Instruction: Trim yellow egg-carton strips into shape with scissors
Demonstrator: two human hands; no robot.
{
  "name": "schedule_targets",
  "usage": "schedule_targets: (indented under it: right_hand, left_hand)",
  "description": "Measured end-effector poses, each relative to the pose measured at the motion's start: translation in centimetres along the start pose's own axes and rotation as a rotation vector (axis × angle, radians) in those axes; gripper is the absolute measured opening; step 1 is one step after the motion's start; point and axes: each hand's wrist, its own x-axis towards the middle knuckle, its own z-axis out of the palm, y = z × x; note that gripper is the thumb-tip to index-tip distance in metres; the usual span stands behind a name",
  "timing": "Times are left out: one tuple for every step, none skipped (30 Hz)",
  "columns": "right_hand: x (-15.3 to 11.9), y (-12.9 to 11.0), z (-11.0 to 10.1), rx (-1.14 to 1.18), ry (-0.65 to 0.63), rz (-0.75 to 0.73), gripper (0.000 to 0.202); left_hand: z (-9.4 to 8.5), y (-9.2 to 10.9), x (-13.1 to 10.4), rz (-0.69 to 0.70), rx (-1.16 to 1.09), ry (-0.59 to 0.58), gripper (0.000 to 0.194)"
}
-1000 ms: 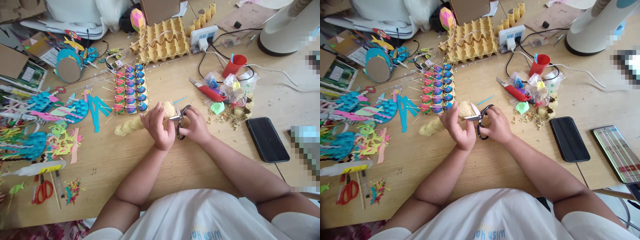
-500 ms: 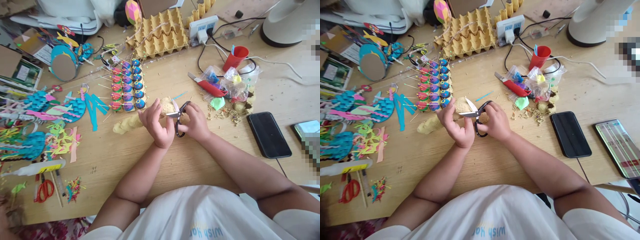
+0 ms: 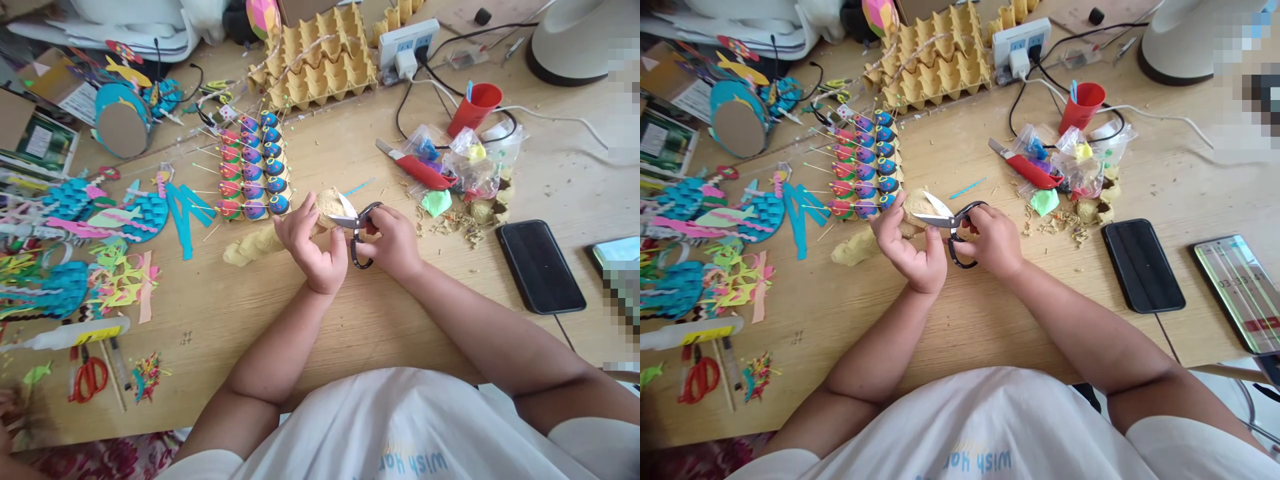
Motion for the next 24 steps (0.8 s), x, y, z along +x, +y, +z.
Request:
schedule_targets:
  right_hand:
    - [0.00,-0.03,-0.02,-0.001,0.001,0.004,0.040]
    - [0.00,-0.06,-0.05,-0.001,0.003,0.006,0.040]
    - [0.00,-0.09,-0.07,0.000,0.005,0.009,0.041]
    - [0.00,-0.12,-0.09,0.001,0.007,0.013,0.042]
    - [0.00,-0.14,-0.10,0.003,0.007,0.017,0.043]
    - [0.01,-0.16,-0.12,0.006,0.006,0.022,0.044]
    - [0.03,-0.18,-0.12,0.009,0.007,0.023,0.045]
    - [0.05,-0.19,-0.13,0.012,0.008,0.023,0.046]
    - [0.07,-0.20,-0.12,0.014,0.011,0.023,0.048]
    - [0.09,-0.19,-0.10,0.015,0.013,0.021,0.049]
    - [0.11,-0.17,-0.08,0.015,0.014,0.020,0.051]
    - [0.13,-0.14,-0.04,0.015,0.015,0.022,0.053]
    - [0.14,-0.09,-0.01,0.017,0.016,0.029,0.056]
    - [0.15,-0.03,0.03,0.022,0.015,0.040,0.058]
    - [0.16,0.04,0.06,0.033,0.018,0.055,0.060]
    - [0.17,0.11,0.08,0.049,0.025,0.072,0.061]
    - [0.18,0.16,0.07,0.066,0.036,0.092,0.062]
    - [0.20,0.20,0.05,0.084,0.054,0.113,0.061]
    - [0.21,0.21,0.01,0.100,0.076,0.130,0.060]
    - [0.22,0.20,-0.03,0.110,0.098,0.143,0.058]
    - [0.23,0.18,-0.07,0.116,0.111,0.148,0.056]
    - [0.22,0.16,-0.08,0.117,0.111,0.140,0.052]
    - [0.20,0.14,-0.06,0.115,0.103,0.118,0.049]
    - [0.16,0.16,0.01,0.108,0.090,0.087,0.045]
  left_hand:
    - [0.01,0.02,0.00,0.002,0.000,0.009,0.048]
    - [0.03,0.05,0.01,0.014,0.009,0.032,0.047]
    - [0.06,0.09,0.04,0.031,0.024,0.058,0.046]
    - [0.08,0.14,0.08,0.048,0.038,0.079,0.044]
    - [0.11,0.18,0.14,0.064,0.047,0.093,0.042]
    - [0.13,0.22,0.21,0.076,0.049,0.100,0.040]
    - [0.14,0.25,0.28,0.086,0.045,0.107,0.039]
    - [0.15,0.26,0.34,0.094,0.041,0.112,0.038]
    - [0.15,0.25,0.39,0.097,0.039,0.115,0.037]
    - [0.15,0.22,0.41,0.098,0.043,0.116,0.037]
    - [0.15,0.17,0.40,0.097,0.048,0.113,0.037]
    - [0.15,0.10,0.35,0.097,0.050,0.110,0.038]
    - [0.15,0.02,0.28,0.096,0.047,0.108,0.039]
    - [0.16,-0.07,0.19,0.093,0.040,0.103,0.040]
    - [0.17,-0.14,0.09,0.086,0.034,0.094,0.042]
    - [0.18,-0.20,0.00,0.074,0.032,0.079,0.043]
    - [0.20,-0.23,-0.08,0.056,0.041,0.062,0.045]
    - [0.21,-0.24,-0.13,0.039,0.058,0.048,0.046]
    - [0.22,-0.22,-0.14,0.030,0.078,0.042,0.047]
    - [0.23,-0.18,-0.12,0.032,0.096,0.047,0.047]
    - [0.24,-0.13,-0.07,0.046,0.104,0.062,0.046]
    - [0.24,-0.07,0.01,0.066,0.099,0.079,0.044]
    - [0.24,-0.01,0.09,0.088,0.084,0.093,0.043]
    - [0.24,0.04,0.16,0.103,0.067,0.101,0.042]
